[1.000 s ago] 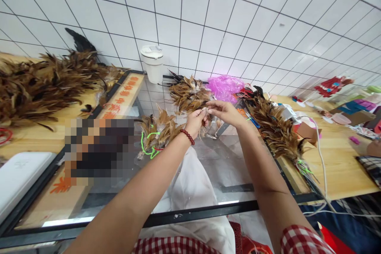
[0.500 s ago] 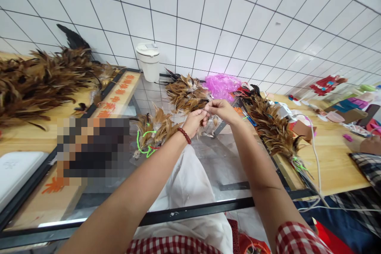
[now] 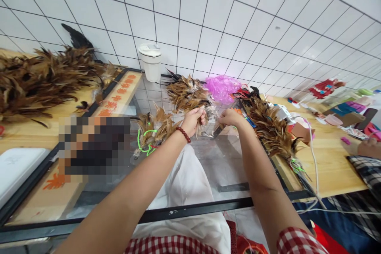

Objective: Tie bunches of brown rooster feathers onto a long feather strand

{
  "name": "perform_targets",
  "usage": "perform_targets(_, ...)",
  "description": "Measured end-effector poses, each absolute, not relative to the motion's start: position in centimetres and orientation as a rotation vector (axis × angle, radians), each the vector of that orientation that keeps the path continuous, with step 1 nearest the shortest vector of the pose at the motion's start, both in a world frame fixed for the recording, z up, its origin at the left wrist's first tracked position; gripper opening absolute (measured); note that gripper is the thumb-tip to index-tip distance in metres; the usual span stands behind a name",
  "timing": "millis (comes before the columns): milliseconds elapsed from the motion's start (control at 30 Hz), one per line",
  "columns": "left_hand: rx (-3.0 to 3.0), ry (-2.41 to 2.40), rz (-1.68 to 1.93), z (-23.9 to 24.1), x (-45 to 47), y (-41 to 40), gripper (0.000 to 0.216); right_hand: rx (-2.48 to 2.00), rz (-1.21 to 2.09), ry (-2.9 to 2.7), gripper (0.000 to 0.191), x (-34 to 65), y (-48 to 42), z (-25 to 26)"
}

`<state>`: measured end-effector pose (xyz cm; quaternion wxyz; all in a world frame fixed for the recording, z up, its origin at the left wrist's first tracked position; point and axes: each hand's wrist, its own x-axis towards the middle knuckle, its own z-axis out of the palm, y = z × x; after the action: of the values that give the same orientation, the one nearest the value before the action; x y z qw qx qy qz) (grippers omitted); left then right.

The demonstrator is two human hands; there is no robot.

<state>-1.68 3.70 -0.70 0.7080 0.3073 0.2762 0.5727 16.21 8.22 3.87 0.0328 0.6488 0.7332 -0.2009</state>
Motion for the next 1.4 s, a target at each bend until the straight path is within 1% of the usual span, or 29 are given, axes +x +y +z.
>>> perform_targets(67,0.664,0.627,1.287,-0.7,-1.6,3.7,0.024,1.991,-0.778,2.371,0.014,16.1,8.0,4.4)
perform_targets(200,0.578,0.686,1.338,-0.4,-1.3,3.7,0.022,1.884,-1.415,2.604,0.016,14.8,7.1,5.7)
perform_targets(267,0.535,0.678,1.349,-0.4,-1.2,3.8,0.019,1.833,-1.512,2.664,0.016,13.7,6.6,6.0)
perform_targets(333,0.489,0.657,1.353,-0.4,-1.2,3.9,0.017,1.849,-1.363,2.714,0.015,12.6,6.1,6.2)
perform_targets(433,0.445,0.631,1.337,-0.5,-1.4,4.1,0.014,1.949,-0.948,2.751,0.012,11.2,5.5,6.3)
perform_targets(500,0.436,0.619,1.322,-0.7,-1.4,4.3,0.012,1.971,-0.774,2.756,0.012,10.7,5.2,6.4)
perform_targets(567,0.418,0.616,1.338,-0.8,-1.5,4.3,0.011,1.927,-0.767,2.765,0.014,10.7,5.1,6.5)
perform_targets(667,0.405,0.59,1.37,-0.8,-1.5,4.4,0.012,1.919,-0.88,2.757,0.015,11.4,5.5,6.7)
perform_targets(767,0.464,0.562,1.374,-0.9,-1.4,4.3,0.015,2.034,-1.082,2.807,0.023,12.4,6.3,6.3)
perform_targets(833,0.52,0.562,1.362,-1.0,-1.3,4.2,0.016,1.994,-1.385,2.832,0.031,12.7,6.7,5.9)
perform_targets(900,0.564,0.578,1.34,-0.9,-1.1,4.1,0.017,1.837,-1.706,2.791,0.031,12.7,6.9,5.6)
perform_targets(933,0.582,0.588,1.331,-0.9,-1.0,4.1,0.018,1.755,-1.811,2.77,0.029,12.6,6.9,5.5)
perform_targets(1000,0.609,0.604,1.324,-0.8,-0.9,4.0,0.02,1.62,-1.892,2.783,0.028,12.3,6.8,5.4)
perform_targets(1100,0.623,0.64,1.33,-0.7,-0.9,3.9,0.02,1.481,-1.865,2.881,0.026,12.2,6.7,5.4)
perform_targets(1167,0.631,0.673,1.323,-0.7,-0.9,3.9,0.019,1.466,-1.795,2.994,0.023,12.2,6.8,5.2)
perform_targets(1300,0.681,0.672,1.278,-0.7,-0.9,3.6,0.02,1.588,-1.421,3.22,0.016,12.3,7.2,4.8)
perform_targets(1400,0.702,0.653,1.283,-0.6,-0.9,3.5,0.024,1.731,-1.108,3.224,0.013,12.5,7.1,5.3)
